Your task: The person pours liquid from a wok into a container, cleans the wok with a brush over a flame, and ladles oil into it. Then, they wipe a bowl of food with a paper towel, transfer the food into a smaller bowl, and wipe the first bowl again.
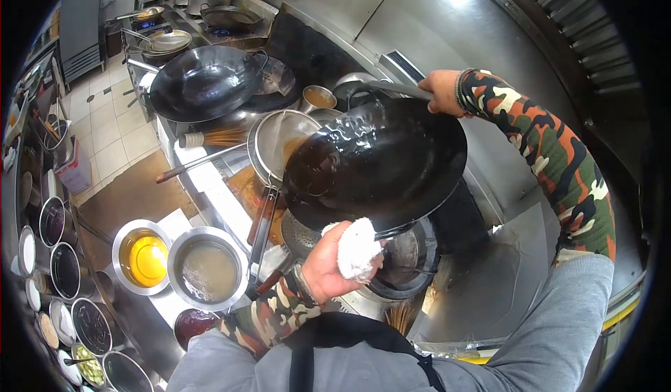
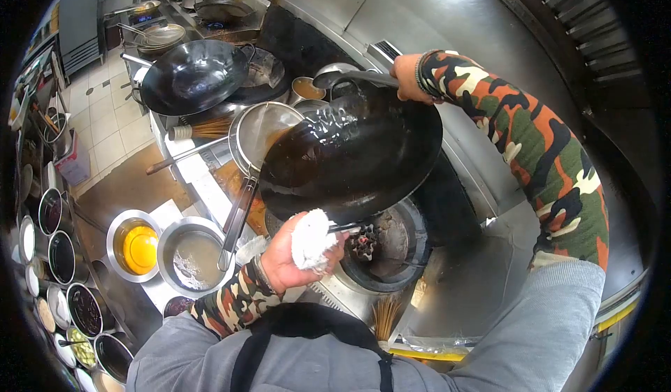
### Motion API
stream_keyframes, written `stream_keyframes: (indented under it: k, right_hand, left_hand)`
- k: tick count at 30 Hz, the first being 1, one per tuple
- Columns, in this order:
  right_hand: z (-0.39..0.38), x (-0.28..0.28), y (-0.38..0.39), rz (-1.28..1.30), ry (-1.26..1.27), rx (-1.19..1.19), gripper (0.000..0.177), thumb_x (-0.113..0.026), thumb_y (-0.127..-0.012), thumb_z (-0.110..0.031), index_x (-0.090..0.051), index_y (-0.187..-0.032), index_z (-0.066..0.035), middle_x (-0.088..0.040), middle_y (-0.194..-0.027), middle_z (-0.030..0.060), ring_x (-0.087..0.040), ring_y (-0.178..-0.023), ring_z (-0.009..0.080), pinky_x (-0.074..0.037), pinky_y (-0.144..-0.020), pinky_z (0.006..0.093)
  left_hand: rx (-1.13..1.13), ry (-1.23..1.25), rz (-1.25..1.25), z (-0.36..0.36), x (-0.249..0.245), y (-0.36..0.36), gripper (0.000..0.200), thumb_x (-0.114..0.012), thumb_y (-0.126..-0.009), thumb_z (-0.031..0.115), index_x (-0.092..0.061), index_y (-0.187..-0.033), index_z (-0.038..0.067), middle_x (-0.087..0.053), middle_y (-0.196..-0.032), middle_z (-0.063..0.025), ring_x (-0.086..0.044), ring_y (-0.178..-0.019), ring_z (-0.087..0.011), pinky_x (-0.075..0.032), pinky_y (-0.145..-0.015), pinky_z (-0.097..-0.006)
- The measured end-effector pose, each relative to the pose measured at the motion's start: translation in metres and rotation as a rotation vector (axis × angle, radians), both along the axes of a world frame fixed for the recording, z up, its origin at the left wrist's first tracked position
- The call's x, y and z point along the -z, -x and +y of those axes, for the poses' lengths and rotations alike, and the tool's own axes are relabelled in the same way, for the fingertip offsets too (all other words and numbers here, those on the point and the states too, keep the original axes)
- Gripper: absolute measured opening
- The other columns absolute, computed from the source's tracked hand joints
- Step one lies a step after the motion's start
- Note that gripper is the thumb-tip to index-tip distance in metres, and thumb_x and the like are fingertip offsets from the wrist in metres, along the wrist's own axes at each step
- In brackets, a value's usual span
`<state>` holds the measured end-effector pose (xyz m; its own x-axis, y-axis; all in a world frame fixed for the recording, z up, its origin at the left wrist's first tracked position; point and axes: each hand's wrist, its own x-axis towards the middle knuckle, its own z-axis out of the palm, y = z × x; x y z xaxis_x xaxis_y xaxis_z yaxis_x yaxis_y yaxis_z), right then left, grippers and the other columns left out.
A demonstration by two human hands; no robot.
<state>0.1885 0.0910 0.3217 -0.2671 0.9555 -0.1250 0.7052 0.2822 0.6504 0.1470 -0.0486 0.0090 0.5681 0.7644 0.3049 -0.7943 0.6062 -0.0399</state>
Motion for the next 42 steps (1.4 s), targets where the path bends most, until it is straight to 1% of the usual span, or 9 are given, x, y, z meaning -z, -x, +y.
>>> stream_keyframes:
  k: [6,13,19,24,28,30,37,40,42]
  right_hand:
    - [0.012,-0.005,0.0,-0.181,-0.181,-0.345,0.048,-0.059,-0.082,-0.017,-0.05,-0.129,-0.011,-0.065,-0.102,0.0159,-0.061,-0.101,0.0325,-0.047,-0.09,0.0409]
    - [-0.027,-0.045,-0.023,-0.205,-0.414,-0.353,0.049,-0.056,-0.081,-0.006,-0.048,-0.129,-0.008,-0.064,-0.101,0.0196,-0.06,-0.098,0.0355,-0.048,-0.085,0.043]
    - [0.021,-0.038,-0.142,0.053,-0.405,-0.273,0.041,-0.058,-0.081,-0.011,-0.05,-0.122,-0.007,-0.064,-0.099,0.0204,-0.06,-0.096,0.0382,-0.049,-0.082,0.0454]
    - [0.148,0.042,-0.242,0.4,-0.371,-0.232,0.033,-0.059,-0.081,-0.016,-0.058,-0.111,-0.002,-0.065,-0.097,0.0215,-0.061,-0.096,0.0382,-0.049,-0.082,0.0453]
    - [0.206,0.108,-0.209,1.25,0.22,0.231,0.021,-0.059,-0.086,-0.017,-0.06,-0.095,0.002,-0.06,-0.068,0.0129,-0.055,-0.046,0.0218,-0.044,-0.042,0.0356]
    - [0.233,0.152,-0.189,1.428,0.33,0.276,0.018,-0.057,-0.089,-0.016,-0.059,-0.091,0.001,-0.054,-0.06,0.0076,-0.043,-0.035,0.0138,-0.035,-0.032,0.0313]
    - [0.265,0.28,-0.129,1.748,0.79,0.648,0.015,-0.055,-0.092,-0.019,-0.049,-0.089,-0.005,-0.05,-0.063,0.0023,-0.044,-0.042,0.0096,-0.035,-0.034,0.0251]
    - [0.257,0.309,-0.133,2.132,1.452,0.897,0.015,-0.053,-0.093,-0.017,-0.044,-0.094,-0.005,-0.044,-0.063,-0.0027,-0.04,-0.043,0.0046,-0.031,-0.034,0.0179]
    - [0.247,0.314,-0.143,2.287,1.688,1.076,0.015,-0.051,-0.092,-0.016,-0.046,-0.097,-0.002,-0.044,-0.063,-0.0025,-0.041,-0.043,0.0048,-0.033,-0.035,0.019]
  left_hand:
    - [0.162,0.133,-0.192,0.02,0.035,0.003,0.055,-0.061,-0.08,0.027,-0.045,-0.114,-0.012,-0.052,-0.088,-0.0088,-0.048,-0.074,-0.0156,-0.044,-0.057,-0.025]
    - [0.334,-0.468,-0.181,0.115,0.128,-0.009,0.036,-0.062,-0.078,0.023,-0.047,-0.097,-0.003,-0.045,-0.08,-0.0081,-0.045,-0.064,-0.0146,-0.039,-0.045,-0.0248]
    - [0.174,-0.259,0.352,0.128,0.081,-0.009,0.044,-0.051,-0.088,0.026,-0.051,-0.118,-0.006,-0.058,-0.085,-0.0122,-0.057,-0.066,-0.0181,-0.046,-0.048,-0.0256]
    - [0.032,-0.021,0.693,0.126,0.089,-0.071,0.025,-0.046,-0.093,0.02,-0.06,-0.1,0.002,-0.064,-0.078,-0.0066,-0.062,-0.065,-0.0149,-0.051,-0.058,-0.0261]
    - [0.156,0.037,0.68,0.119,0.117,-0.096,0.018,-0.048,-0.092,0.017,-0.06,-0.092,0.004,-0.064,-0.084,-0.005,-0.062,-0.071,-0.0125,-0.051,-0.061,-0.0249]
    - [-0.096,-0.348,1.187,0.115,0.145,-0.115,0.02,-0.052,-0.088,0.016,-0.063,-0.093,0.0,-0.066,-0.089,-0.0077,-0.064,-0.075,-0.0145,-0.051,-0.065,-0.0267]
    - [-0.238,-0.869,1.685,0.112,0.201,-0.155,0.03,-0.054,-0.084,0.034,-0.069,-0.097,0.011,-0.066,-0.096,-0.0152,-0.063,-0.085,-0.0247,-0.049,-0.074,-0.0325]
    - [0.114,-0.175,1.335,0.107,0.222,-0.175,0.027,-0.056,-0.085,0.03,-0.067,-0.097,0.008,-0.066,-0.096,-0.0138,-0.063,-0.087,-0.0233,-0.049,-0.075,-0.0316]
    - [-0.147,-0.672,1.293,0.104,0.204,-0.173,0.021,-0.056,-0.086,0.022,-0.065,-0.096,0.006,-0.065,-0.091,-0.0106,-0.064,-0.08,-0.0216,-0.05,-0.073,-0.0324]
